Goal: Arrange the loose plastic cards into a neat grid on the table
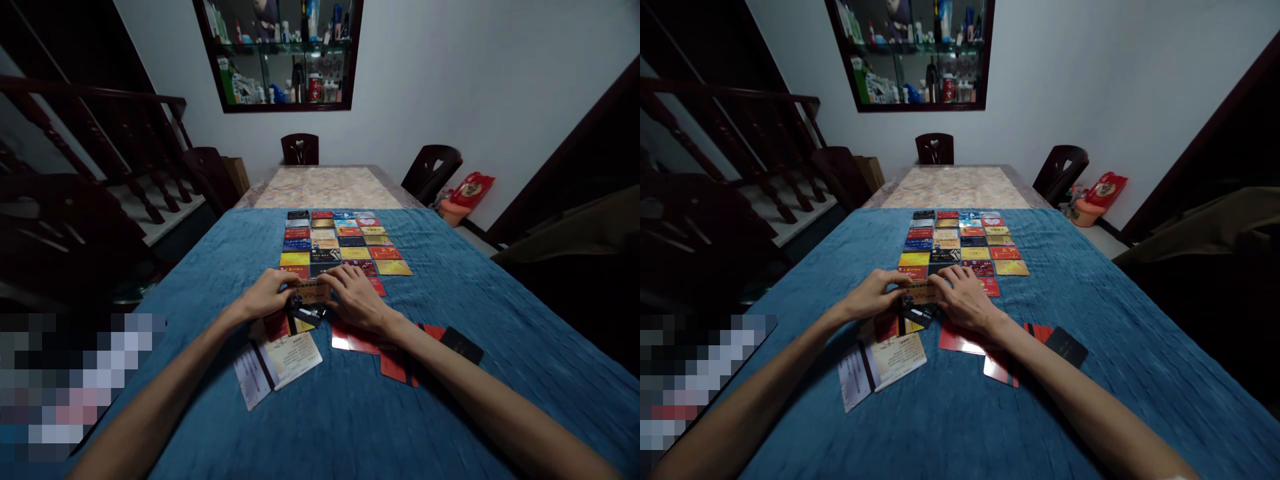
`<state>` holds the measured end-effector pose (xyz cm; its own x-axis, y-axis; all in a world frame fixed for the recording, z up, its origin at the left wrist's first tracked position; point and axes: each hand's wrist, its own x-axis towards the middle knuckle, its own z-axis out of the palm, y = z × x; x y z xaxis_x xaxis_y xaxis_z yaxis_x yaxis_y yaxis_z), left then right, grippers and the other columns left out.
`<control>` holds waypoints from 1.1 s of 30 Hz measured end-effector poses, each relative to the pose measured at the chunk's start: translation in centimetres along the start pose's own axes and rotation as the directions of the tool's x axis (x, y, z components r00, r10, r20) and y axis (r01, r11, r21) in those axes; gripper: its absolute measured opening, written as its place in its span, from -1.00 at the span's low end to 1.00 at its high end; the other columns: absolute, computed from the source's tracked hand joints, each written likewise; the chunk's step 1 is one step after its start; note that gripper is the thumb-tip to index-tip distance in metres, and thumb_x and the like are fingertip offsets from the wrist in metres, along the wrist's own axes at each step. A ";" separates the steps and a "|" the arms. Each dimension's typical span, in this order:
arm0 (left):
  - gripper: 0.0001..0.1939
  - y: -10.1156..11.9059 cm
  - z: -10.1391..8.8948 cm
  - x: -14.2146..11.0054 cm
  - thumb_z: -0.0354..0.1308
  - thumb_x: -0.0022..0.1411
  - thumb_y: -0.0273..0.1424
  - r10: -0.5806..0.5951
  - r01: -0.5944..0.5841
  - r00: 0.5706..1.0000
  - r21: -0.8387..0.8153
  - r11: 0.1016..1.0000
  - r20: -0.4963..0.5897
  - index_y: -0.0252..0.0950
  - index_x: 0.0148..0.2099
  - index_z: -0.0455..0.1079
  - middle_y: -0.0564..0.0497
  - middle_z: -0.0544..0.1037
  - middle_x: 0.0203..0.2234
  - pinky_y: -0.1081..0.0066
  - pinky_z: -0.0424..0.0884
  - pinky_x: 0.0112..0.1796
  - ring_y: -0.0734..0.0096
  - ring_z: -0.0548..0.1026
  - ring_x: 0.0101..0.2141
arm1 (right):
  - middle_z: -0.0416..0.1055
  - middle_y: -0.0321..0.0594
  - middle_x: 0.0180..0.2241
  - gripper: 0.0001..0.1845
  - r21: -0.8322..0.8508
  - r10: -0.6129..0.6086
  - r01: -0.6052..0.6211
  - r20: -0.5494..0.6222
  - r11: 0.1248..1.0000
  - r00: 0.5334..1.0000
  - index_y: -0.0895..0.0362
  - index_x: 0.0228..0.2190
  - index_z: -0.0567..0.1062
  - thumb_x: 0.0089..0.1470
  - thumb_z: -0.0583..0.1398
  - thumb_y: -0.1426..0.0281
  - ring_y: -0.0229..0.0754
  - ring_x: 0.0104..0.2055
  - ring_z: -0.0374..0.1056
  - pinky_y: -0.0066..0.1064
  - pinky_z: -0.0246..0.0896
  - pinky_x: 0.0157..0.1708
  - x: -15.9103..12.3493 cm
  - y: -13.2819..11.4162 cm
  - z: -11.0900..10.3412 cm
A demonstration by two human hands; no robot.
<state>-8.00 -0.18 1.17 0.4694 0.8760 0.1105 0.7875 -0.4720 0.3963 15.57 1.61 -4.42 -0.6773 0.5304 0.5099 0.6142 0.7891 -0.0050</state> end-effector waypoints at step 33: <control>-0.53 0.1 0.5 2.1 0.23 0.16 -0.40 0.203 -0.172 0.968 0.201 0.964 -0.147 -0.31 0.13 0.31 -0.20 0.39 0.09 0.08 0.32 0.08 0.09 0.35 0.10 | 0.36 0.07 -0.03 -0.49 -0.009 0.006 -0.007 -0.092 1.000 0.996 0.18 0.13 0.35 0.13 0.15 0.42 0.08 -0.05 0.16 -0.09 0.19 -0.10 0.1 3.0 -1.2</control>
<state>-6.75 1.57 0.96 0.5561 0.7666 0.3211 0.7591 -0.6258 0.1795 17.82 3.64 -3.34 -0.6332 0.5046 0.5868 0.6225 0.7826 -0.0011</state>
